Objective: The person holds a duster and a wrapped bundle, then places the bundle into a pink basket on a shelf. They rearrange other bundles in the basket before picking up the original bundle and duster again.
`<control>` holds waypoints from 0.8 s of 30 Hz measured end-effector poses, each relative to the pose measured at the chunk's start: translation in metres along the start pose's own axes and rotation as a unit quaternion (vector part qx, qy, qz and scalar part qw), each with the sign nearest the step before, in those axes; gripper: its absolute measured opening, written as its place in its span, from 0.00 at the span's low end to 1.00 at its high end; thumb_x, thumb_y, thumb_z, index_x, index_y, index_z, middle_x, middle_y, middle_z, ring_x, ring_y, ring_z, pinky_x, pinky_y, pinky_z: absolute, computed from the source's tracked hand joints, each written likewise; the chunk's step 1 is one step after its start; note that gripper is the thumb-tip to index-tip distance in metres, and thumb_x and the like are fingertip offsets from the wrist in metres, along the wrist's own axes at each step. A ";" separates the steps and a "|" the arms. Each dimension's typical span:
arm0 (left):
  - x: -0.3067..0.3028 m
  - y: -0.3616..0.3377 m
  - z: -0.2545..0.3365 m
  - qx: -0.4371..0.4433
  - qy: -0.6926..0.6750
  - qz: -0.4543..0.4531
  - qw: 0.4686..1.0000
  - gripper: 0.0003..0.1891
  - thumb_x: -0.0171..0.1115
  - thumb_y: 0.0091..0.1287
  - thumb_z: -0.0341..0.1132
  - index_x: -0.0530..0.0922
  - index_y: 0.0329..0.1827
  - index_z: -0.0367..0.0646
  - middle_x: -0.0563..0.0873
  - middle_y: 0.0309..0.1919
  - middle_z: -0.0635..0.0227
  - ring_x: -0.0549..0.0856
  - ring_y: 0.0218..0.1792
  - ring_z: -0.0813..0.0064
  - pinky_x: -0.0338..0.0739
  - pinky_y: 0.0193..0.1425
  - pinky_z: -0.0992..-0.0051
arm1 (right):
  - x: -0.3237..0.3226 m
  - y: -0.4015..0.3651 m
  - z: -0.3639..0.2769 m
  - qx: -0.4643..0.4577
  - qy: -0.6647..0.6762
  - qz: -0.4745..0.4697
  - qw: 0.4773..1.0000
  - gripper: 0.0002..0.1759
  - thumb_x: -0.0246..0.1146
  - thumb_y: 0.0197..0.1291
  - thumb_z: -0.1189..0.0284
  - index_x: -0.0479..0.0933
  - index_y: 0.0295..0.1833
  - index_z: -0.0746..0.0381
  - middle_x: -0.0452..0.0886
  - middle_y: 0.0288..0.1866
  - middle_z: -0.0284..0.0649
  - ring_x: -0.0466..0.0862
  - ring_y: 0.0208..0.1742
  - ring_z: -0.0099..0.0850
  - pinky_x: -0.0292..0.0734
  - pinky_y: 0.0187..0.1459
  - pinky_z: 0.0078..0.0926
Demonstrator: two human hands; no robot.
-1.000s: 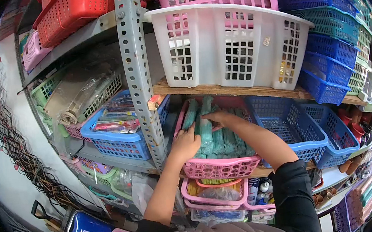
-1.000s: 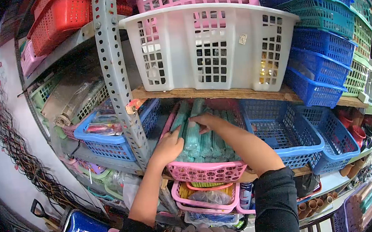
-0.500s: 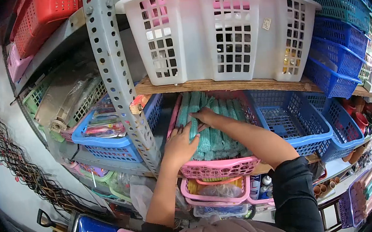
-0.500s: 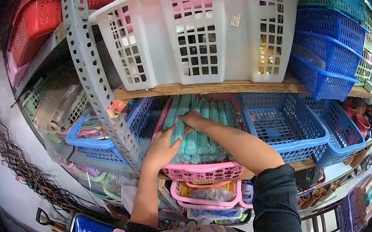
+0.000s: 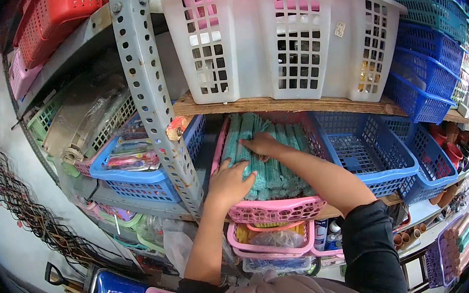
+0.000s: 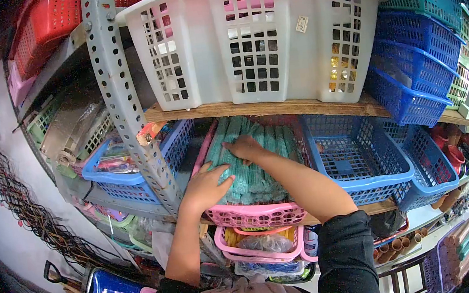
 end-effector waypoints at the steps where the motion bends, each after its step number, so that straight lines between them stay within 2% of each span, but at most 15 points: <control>1: 0.000 0.000 0.000 0.001 0.000 0.001 1.000 0.26 0.51 0.67 0.53 0.75 0.62 0.47 0.79 0.58 0.56 0.69 0.67 0.50 0.64 0.69 0.60 | -0.003 -0.005 -0.006 -0.027 -0.034 0.015 0.999 0.40 0.58 0.60 0.42 0.78 0.33 0.77 0.82 0.24 0.51 0.85 0.22 0.39 0.82 0.22 0.35; 6: -0.002 0.000 0.001 -0.007 -0.010 0.004 1.000 0.26 0.52 0.67 0.53 0.75 0.62 0.47 0.80 0.58 0.55 0.70 0.66 0.50 0.64 0.69 0.60 | 0.004 -0.004 -0.004 -0.088 -0.088 0.036 0.992 0.41 0.55 0.62 0.42 0.79 0.30 0.77 0.82 0.23 0.50 0.84 0.21 0.40 0.82 0.23 0.35; 8: -0.002 -0.001 0.001 -0.001 -0.014 0.007 1.000 0.25 0.52 0.67 0.53 0.76 0.61 0.47 0.80 0.58 0.57 0.70 0.66 0.49 0.64 0.69 0.60 | 0.007 -0.003 -0.001 -0.097 -0.093 -0.003 0.991 0.40 0.52 0.64 0.42 0.79 0.31 0.76 0.81 0.21 0.48 0.84 0.20 0.41 0.83 0.25 0.37; 12: 0.003 0.001 0.000 0.021 -0.028 -0.013 0.999 0.24 0.52 0.67 0.52 0.79 0.59 0.48 0.80 0.59 0.61 0.69 0.67 0.49 0.64 0.69 0.60 | 0.007 -0.003 0.001 -0.095 -0.097 -0.029 0.990 0.40 0.50 0.65 0.41 0.79 0.35 0.75 0.81 0.24 0.51 0.84 0.22 0.41 0.83 0.26 0.39; 15: 0.000 0.000 0.002 0.014 -0.017 -0.020 1.000 0.23 0.52 0.67 0.52 0.80 0.57 0.49 0.79 0.60 0.64 0.69 0.67 0.49 0.63 0.70 0.60 | 0.004 -0.008 0.002 -0.056 -0.087 -0.065 0.992 0.42 0.49 0.65 0.40 0.78 0.37 0.76 0.81 0.29 0.54 0.85 0.26 0.41 0.83 0.27 0.41; 17: 0.000 0.000 0.001 0.014 -0.014 -0.019 1.000 0.23 0.52 0.67 0.51 0.80 0.57 0.49 0.78 0.61 0.64 0.68 0.67 0.49 0.63 0.70 0.60 | 0.001 -0.007 0.002 -0.037 -0.125 -0.066 0.989 0.43 0.47 0.63 0.37 0.80 0.40 0.72 0.82 0.33 0.53 0.84 0.25 0.40 0.83 0.24 0.34; 21: 0.004 0.003 -0.003 0.029 -0.007 -0.009 1.000 0.22 0.52 0.66 0.48 0.79 0.58 0.50 0.78 0.61 0.64 0.69 0.66 0.50 0.63 0.70 0.60 | -0.010 -0.027 -0.009 -0.066 -0.149 -0.057 0.985 0.43 0.46 0.62 0.36 0.81 0.40 0.70 0.82 0.32 0.52 0.85 0.27 0.39 0.83 0.25 0.36; 23: 0.008 0.004 -0.007 0.032 -0.009 -0.009 0.999 0.21 0.51 0.65 0.46 0.78 0.58 0.50 0.78 0.61 0.64 0.70 0.66 0.49 0.64 0.69 0.59 | -0.017 -0.042 -0.014 -0.061 -0.201 -0.050 0.976 0.41 0.48 0.63 0.37 0.81 0.41 0.69 0.82 0.32 0.52 0.85 0.30 0.40 0.83 0.32 0.40; 24: 0.008 0.004 -0.007 0.034 -0.010 -0.008 0.999 0.21 0.51 0.65 0.44 0.78 0.59 0.50 0.78 0.61 0.64 0.70 0.65 0.49 0.64 0.69 0.59 | -0.021 -0.049 -0.014 -0.057 -0.202 -0.048 0.977 0.41 0.48 0.63 0.37 0.81 0.41 0.69 0.82 0.32 0.52 0.85 0.30 0.40 0.83 0.32 0.40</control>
Point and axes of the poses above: each hand's wrist, its own y-axis towards the middle knuckle, its own x-axis out of the palm, z = x × y, the point moved 5 cm from there along y, towards the middle knuckle
